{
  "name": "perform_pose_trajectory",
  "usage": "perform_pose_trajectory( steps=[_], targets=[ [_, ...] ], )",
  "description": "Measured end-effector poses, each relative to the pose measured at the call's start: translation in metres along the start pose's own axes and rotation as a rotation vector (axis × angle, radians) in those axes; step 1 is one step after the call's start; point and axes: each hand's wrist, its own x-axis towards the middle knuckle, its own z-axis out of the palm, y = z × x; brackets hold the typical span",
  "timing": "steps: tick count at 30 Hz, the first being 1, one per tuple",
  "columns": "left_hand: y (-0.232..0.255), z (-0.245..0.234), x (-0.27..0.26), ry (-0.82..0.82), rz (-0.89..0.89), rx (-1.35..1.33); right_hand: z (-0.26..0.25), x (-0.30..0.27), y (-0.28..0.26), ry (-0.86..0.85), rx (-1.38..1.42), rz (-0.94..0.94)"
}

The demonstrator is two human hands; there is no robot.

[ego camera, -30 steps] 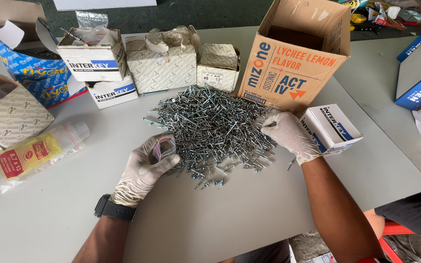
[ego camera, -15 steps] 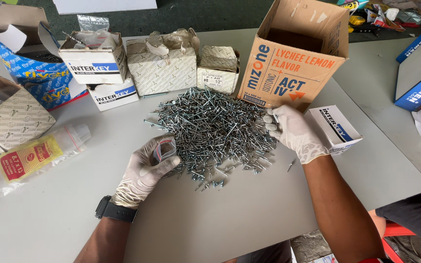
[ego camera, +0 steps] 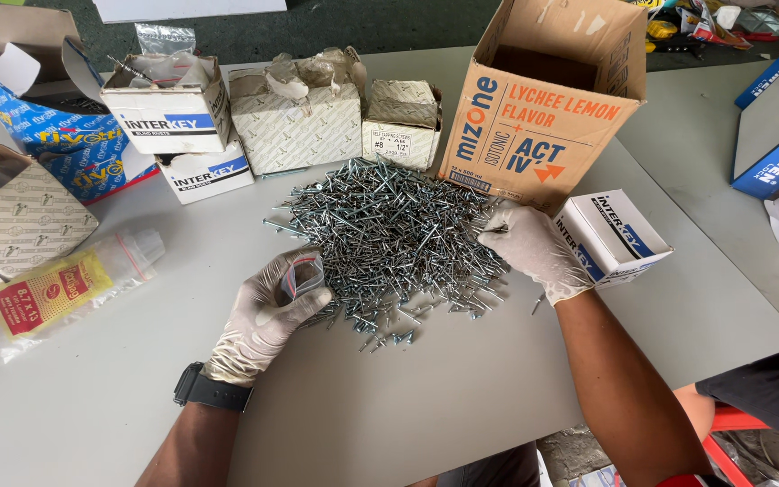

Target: The person sorts a large pile of screws on a table, picking them up by hand and placing them into a small plastic bag. The person wears gloves and a watch while working.

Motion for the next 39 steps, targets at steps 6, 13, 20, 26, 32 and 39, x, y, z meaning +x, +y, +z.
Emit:
perform_pose_trajectory(
  steps=[6, 13, 20, 26, 32, 39],
  targets=[
    [-0.003, -0.001, 0.001, 0.005, -0.003, 0.032, 0.002, -0.002, -0.003, 0.063, -0.053, -0.007],
    [-0.003, 0.001, 0.0, 0.018, 0.04, 0.011, 0.008, 0.0, -0.002, 0.125, -0.099, -0.085],
    [-0.016, -0.001, 0.003, -0.019, 0.096, -0.064, 0.016, 0.03, -0.004, -0.388, 1.482, 0.062],
    [-0.01, 0.003, -0.001, -0.01, 0.111, -0.001, 0.029, -0.026, -0.118, -0.427, 1.557, 0.097],
    [0.001, 0.003, -0.005, 0.003, 0.128, 0.03, 0.061, -0.049, -0.201, -0.465, 1.688, -0.017],
    [0.013, 0.017, -0.004, 0.004, 0.149, -0.004, 0.073, -0.073, -0.223, -0.446, 1.525, -0.171]
  ],
)
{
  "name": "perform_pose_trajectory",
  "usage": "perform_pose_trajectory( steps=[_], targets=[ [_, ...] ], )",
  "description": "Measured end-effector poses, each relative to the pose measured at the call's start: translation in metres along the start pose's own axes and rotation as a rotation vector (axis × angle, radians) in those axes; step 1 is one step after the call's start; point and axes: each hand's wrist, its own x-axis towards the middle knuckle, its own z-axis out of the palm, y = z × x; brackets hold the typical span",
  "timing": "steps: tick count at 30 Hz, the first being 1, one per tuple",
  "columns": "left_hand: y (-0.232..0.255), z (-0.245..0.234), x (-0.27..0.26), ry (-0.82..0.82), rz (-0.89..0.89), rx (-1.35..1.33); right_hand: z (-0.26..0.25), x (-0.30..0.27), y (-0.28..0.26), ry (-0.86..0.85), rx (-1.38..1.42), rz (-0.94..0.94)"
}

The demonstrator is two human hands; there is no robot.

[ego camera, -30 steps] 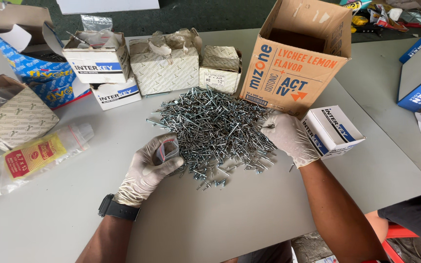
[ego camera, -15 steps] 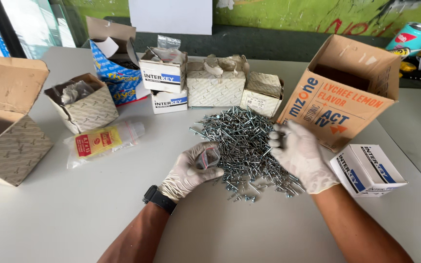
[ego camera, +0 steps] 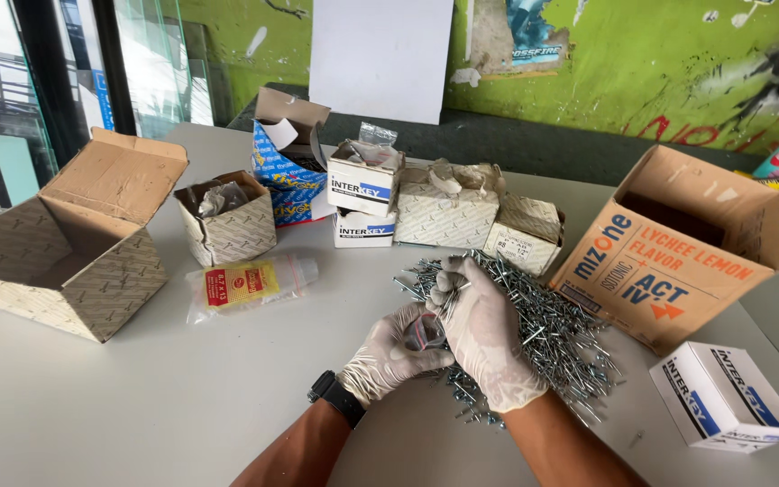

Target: The person sorts a large pile of screws on a table, picking them up by hand and placing them into a small plastic bag. The person wears gloves and a watch while working.

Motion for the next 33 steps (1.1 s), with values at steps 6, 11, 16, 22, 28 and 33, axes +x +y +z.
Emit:
perform_pose_trajectory(
  steps=[6, 11, 16, 22, 28, 33],
  targets=[
    [0.013, -0.007, -0.004, 0.002, 0.005, -0.033, -0.019, 0.015, 0.015, 0.017, -0.013, -0.014],
    [0.016, -0.005, -0.006, 0.017, -0.015, -0.064, -0.012, 0.003, 0.017, 0.0, -0.027, -0.085],
    [0.008, -0.009, -0.007, 0.053, -0.036, -0.042, 0.003, -0.012, 0.012, -0.025, -0.042, -0.126],
    [0.007, -0.011, -0.004, 0.05, 0.03, -0.003, 0.01, -0.014, 0.008, -0.08, -0.086, -0.145],
    [0.001, -0.017, -0.003, 0.005, -0.139, -0.092, -0.002, -0.014, 0.003, -0.068, -0.087, -0.194],
    [-0.044, -0.027, 0.021, 0.233, -0.003, -0.575, -0.038, -0.013, -0.021, -0.084, -0.219, -0.375]
  ],
)
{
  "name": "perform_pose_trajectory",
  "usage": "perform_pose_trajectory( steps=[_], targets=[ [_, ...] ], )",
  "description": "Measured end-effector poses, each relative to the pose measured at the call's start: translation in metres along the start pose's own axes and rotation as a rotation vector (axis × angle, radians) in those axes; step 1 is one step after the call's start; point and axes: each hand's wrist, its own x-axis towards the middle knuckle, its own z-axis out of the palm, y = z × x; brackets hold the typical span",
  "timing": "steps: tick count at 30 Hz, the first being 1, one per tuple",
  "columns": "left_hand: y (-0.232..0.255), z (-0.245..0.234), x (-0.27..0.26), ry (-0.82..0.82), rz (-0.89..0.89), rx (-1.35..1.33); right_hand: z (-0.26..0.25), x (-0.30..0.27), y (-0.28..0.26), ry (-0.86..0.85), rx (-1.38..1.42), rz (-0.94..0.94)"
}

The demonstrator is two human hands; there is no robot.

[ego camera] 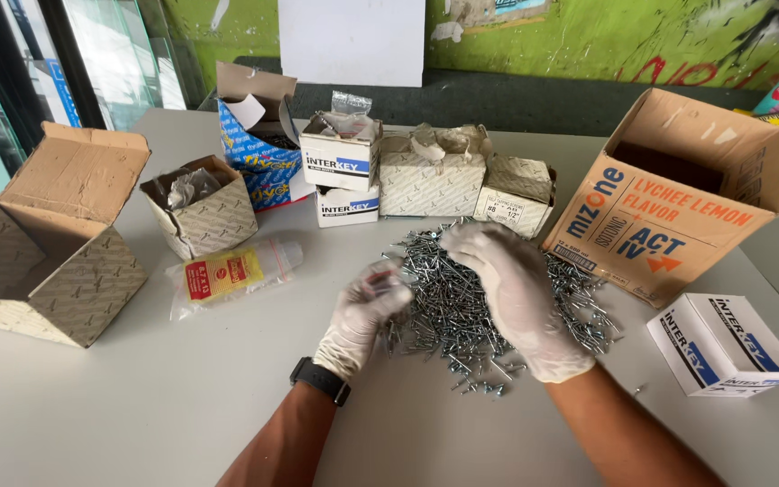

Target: The person sorts a large pile of screws on a table, picking them up by hand and placing them into a small plastic bag. The person wears gloves and a watch while working.

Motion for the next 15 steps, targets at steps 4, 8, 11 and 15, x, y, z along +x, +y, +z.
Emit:
perform_pose_trajectory(
  steps=[4, 8, 11, 15],
  targets=[
    [0.058, 0.022, -0.017, 0.06, -0.002, -0.277, -0.051, -0.014, -0.004, -0.004, -0.204, 0.045],
    [0.019, -0.024, 0.008, 0.016, 0.061, -0.334, -0.099, -0.03, 0.018, 0.156, -0.373, 0.015],
    [0.003, -0.031, 0.015, 0.028, 0.114, -0.123, -0.101, -0.031, 0.011, 0.214, -0.565, -0.013],
    [0.026, 0.003, -0.011, 0.051, 0.208, 0.146, -0.115, -0.022, -0.004, 0.231, -0.786, -0.102]
  ],
)
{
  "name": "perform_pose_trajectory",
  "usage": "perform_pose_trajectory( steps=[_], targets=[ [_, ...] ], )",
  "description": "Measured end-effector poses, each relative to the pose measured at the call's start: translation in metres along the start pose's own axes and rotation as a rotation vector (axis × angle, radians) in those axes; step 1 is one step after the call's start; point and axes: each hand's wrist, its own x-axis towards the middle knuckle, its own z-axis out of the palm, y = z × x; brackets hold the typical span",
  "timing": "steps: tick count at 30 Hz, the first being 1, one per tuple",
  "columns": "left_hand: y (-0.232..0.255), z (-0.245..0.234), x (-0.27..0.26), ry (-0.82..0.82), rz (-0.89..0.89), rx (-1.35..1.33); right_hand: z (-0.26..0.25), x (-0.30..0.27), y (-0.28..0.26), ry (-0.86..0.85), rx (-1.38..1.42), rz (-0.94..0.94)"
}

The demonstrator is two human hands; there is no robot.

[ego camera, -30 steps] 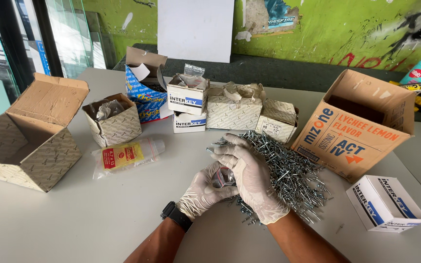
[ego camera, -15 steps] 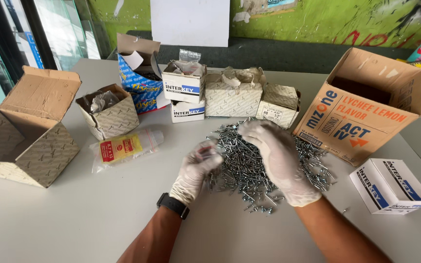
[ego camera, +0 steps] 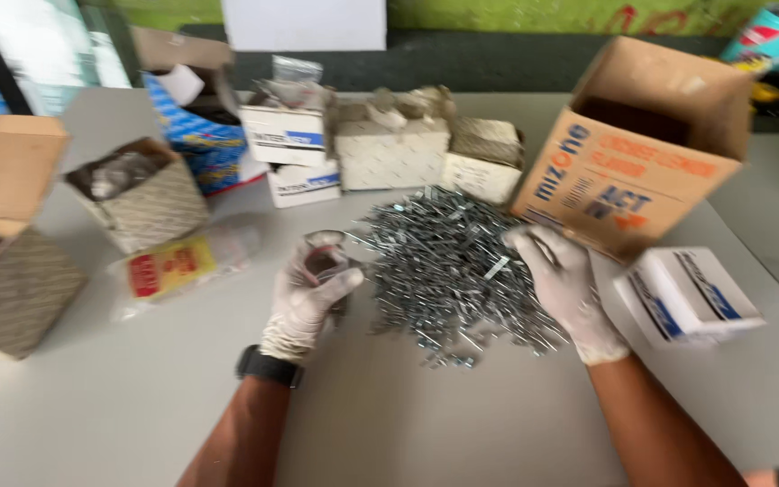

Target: The person sorts a large pile of screws on a table, picking them up by hand and placing them into a small plastic bag. The person wears gloves and a watch while working.

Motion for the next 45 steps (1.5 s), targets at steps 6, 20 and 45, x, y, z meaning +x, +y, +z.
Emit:
perform_pose_trajectory(
  steps=[6, 20, 45],
  targets=[
    [-0.01, -0.001, 0.001, -0.249, -0.293, 0.441, -0.053, 0.027, 0.033, -0.041, 0.004, 0.126],
    [0.0, 0.011, -0.002, -0.256, -0.363, 0.654, -0.043, 0.003, -0.005, -0.559, -0.588, 0.165],
    [0.001, 0.014, 0.017, -0.251, -0.326, 0.569, -0.034, 0.011, 0.076, -0.297, -0.538, 0.178]
  ],
)
